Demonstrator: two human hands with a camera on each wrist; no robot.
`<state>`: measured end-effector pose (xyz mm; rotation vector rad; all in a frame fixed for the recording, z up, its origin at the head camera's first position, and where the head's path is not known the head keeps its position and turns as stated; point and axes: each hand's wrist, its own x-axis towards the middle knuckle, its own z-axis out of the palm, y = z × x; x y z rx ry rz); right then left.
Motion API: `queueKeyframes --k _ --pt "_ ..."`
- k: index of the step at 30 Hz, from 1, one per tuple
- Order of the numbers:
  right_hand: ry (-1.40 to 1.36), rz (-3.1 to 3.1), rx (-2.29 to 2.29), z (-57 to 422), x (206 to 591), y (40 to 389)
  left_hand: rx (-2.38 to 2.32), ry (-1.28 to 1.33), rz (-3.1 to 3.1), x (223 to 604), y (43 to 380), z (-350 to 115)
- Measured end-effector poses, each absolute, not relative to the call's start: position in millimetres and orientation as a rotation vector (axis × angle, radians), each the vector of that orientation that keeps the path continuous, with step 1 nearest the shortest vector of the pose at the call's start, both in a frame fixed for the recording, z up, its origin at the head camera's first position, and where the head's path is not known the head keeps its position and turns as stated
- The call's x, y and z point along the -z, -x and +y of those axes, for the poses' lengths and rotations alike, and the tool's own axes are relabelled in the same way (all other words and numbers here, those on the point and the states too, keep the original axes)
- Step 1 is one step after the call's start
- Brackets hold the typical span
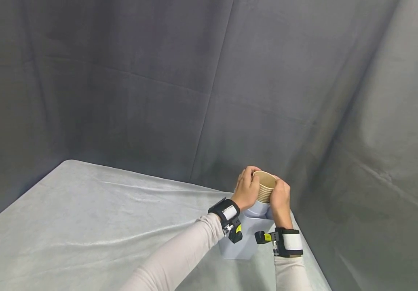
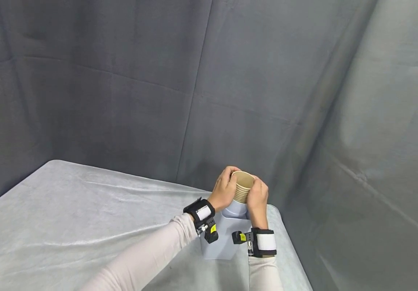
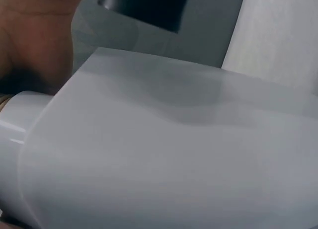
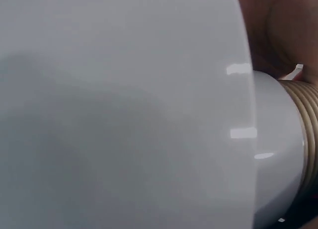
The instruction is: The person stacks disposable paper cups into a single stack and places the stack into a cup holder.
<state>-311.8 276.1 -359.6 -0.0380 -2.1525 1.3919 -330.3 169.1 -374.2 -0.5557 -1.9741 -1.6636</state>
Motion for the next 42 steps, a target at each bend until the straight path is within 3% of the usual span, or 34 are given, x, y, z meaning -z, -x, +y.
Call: queueKeyframes --k 29,42 --pt "-0.176 -2.509 -1.402 291.6 377.7 309.7 1.522 0.531 -2.117 398.9 326.6 156.5" --pt "-0.122 -2.441 -1.339 284.0 386.2 314.6 1.429 0.658 -2.015 406.6 338.8 145.5"
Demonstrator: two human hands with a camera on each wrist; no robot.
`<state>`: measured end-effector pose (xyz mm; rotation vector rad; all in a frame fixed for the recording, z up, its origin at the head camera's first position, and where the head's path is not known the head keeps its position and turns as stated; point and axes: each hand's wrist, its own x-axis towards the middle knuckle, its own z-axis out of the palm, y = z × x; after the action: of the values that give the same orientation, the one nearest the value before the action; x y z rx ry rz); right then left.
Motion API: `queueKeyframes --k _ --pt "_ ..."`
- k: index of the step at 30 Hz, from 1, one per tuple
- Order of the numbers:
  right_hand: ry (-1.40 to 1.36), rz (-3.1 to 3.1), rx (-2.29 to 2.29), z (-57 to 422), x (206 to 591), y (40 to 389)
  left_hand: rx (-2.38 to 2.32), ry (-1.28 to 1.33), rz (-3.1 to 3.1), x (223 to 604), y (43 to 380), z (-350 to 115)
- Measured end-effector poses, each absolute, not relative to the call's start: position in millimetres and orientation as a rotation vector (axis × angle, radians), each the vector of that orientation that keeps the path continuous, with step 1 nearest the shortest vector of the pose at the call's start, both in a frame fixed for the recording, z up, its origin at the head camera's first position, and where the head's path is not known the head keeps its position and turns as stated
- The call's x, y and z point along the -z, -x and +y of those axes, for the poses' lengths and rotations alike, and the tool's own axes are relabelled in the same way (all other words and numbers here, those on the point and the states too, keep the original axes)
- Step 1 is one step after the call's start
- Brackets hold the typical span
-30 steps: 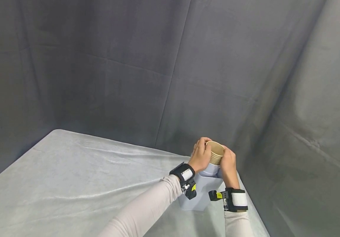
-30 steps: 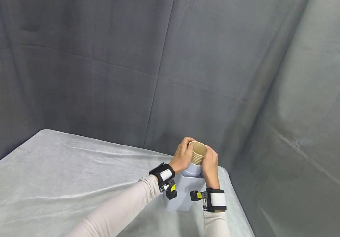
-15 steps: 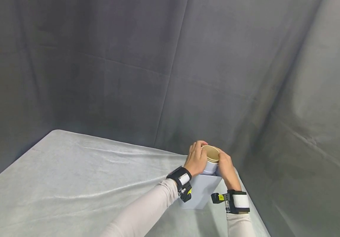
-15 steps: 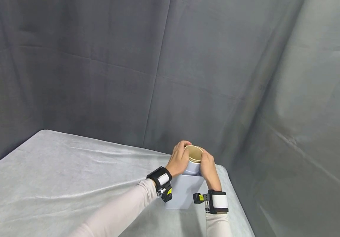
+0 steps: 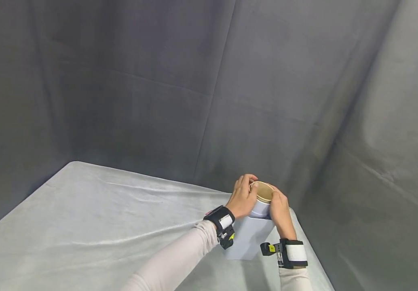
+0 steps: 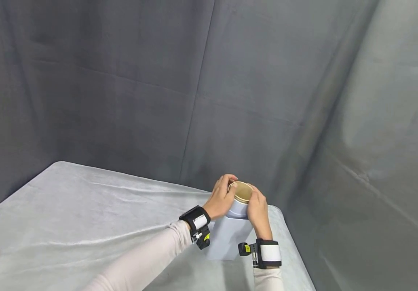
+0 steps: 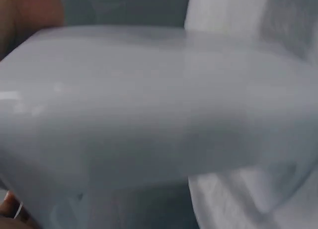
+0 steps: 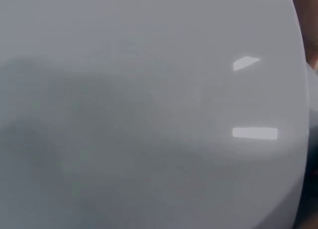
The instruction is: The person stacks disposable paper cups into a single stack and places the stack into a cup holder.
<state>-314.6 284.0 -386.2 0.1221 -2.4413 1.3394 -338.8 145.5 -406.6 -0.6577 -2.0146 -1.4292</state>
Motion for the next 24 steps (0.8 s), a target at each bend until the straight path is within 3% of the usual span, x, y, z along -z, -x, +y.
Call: queueKeyframes --k 12,18,24 --pt "-0.12 -2.478 -1.255 291.8 357.0 301.5 1.32 0.684 -2.166 392.6 343.0 64.8" --pt "-0.293 -2.325 -1.131 264.6 332.2 289.9 1.16 0.603 -2.168 395.4 347.1 -0.2" --pt "-0.482 -2.201 -1.062 218.2 330.6 286.3 0.988 0.528 -2.297 408.2 339.2 -47.2"
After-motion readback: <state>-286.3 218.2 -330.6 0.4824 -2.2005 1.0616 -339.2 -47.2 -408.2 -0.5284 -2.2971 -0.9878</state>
